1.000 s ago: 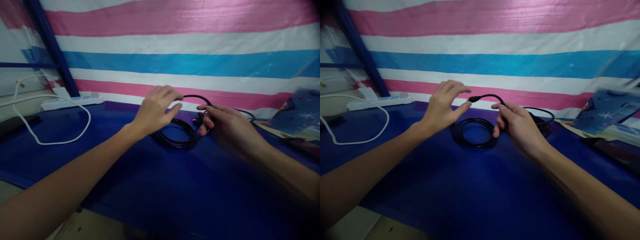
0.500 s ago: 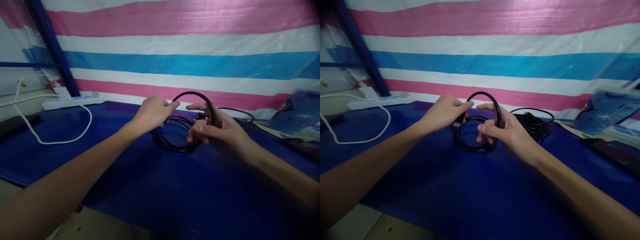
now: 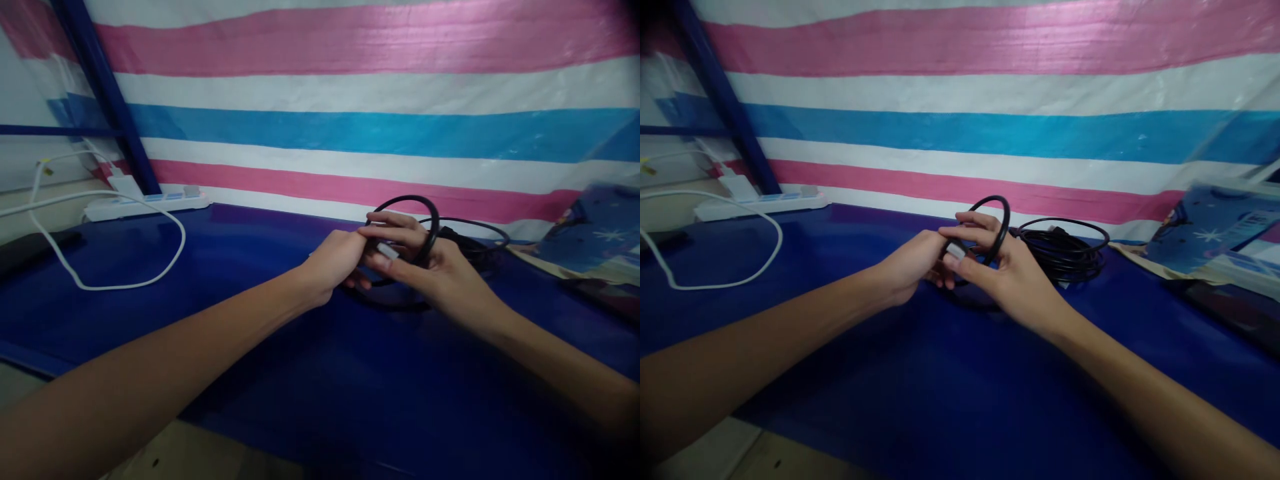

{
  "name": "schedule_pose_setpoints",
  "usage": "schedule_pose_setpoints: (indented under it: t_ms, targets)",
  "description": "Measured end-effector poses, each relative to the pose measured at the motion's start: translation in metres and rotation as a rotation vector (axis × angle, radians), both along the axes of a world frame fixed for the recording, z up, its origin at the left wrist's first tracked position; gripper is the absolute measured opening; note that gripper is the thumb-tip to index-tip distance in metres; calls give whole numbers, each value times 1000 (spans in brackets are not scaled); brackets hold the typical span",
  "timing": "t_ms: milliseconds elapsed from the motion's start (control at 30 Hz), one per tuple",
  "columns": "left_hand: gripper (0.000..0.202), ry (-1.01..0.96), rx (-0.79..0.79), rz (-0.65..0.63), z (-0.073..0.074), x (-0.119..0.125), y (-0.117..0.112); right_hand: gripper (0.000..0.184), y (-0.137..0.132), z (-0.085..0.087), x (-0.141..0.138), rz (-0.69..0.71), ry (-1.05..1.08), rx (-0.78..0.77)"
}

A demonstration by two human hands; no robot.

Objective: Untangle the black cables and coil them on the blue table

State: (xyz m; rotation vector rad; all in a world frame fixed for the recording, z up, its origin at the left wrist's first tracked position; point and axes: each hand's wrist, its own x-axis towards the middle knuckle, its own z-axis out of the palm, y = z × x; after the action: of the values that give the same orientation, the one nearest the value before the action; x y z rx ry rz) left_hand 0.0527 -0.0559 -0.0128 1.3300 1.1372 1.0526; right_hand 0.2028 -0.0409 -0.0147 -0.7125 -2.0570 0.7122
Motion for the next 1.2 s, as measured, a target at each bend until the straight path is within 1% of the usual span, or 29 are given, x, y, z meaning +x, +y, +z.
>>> schedule_pose_setpoints:
  t_ms: [67, 167, 200, 267, 333, 400, 433, 500, 567, 600, 667, 700, 733, 800, 867, 967, 1033, 1100, 1133, 1200]
  targets:
    - [32, -40, -6, -66, 0, -2, 0, 26, 0, 2, 0, 79, 112, -131]
    - [49, -82, -103, -130, -1, -4, 1, 25, 0, 5, 1, 184, 335, -301]
    - [50, -120, -125, -134, -1, -3, 2, 26, 0, 6, 1, 200, 401, -333]
    - [44, -245, -110, -102, -4, -1, 5, 29, 0, 9, 1, 215, 488, -390]
    - [32, -396, -29, -34, -5, 0, 10, 33, 0, 10, 1, 216, 510, -468]
    - [22, -524, 41, 54, -3, -1, 14, 32, 0, 10, 1, 202, 497, -541]
    - [21, -567, 55, 93, 0, -3, 15, 31, 0, 9, 1, 202, 489, -570]
    - [28, -588, 71, 138, 7, -8, 15, 29, -1, 6, 1, 232, 467, -621]
    - [36, -534, 89, 126, 15, -13, 12, 26, -1, 4, 1, 269, 424, -672]
    - [35, -489, 98, 92, 18, -15, 10, 26, -1, 3, 0, 271, 396, -690]
    - [22, -395, 90, -14, 22, -15, 5, 27, 0, 2, -1, 220, 334, -707]
    - [15, -358, 73, -62, 23, -14, 2, 29, 1, 2, -1, 172, 301, -697]
    - [11, -327, 57, -96, 22, -12, 0, 30, 2, 2, -1, 117, 263, -675]
    - [15, -282, 53, -109, 20, -8, -3, 34, 4, 2, 0, -1, 186, -574]
    - [20, -240, 78, -89, 17, -4, -4, 39, 5, 3, 2, -92, 105, -384]
    - [36, -153, 105, -115, 13, -3, -3, 52, 4, 4, 5, -117, -13, -41]
    - [48, -94, 110, -127, 11, -4, -1, 64, 3, 4, 5, -140, -89, 114]
    - [56, -44, 120, -111, 8, -5, 3, 71, 3, 6, 5, -199, -188, 175]
    - [58, -21, 125, -104, 6, -6, 4, 70, 4, 6, 4, -227, -244, 182]
    - [57, 39, 164, -111, 3, -7, 7, 56, 7, 8, 5, -250, -343, 177]
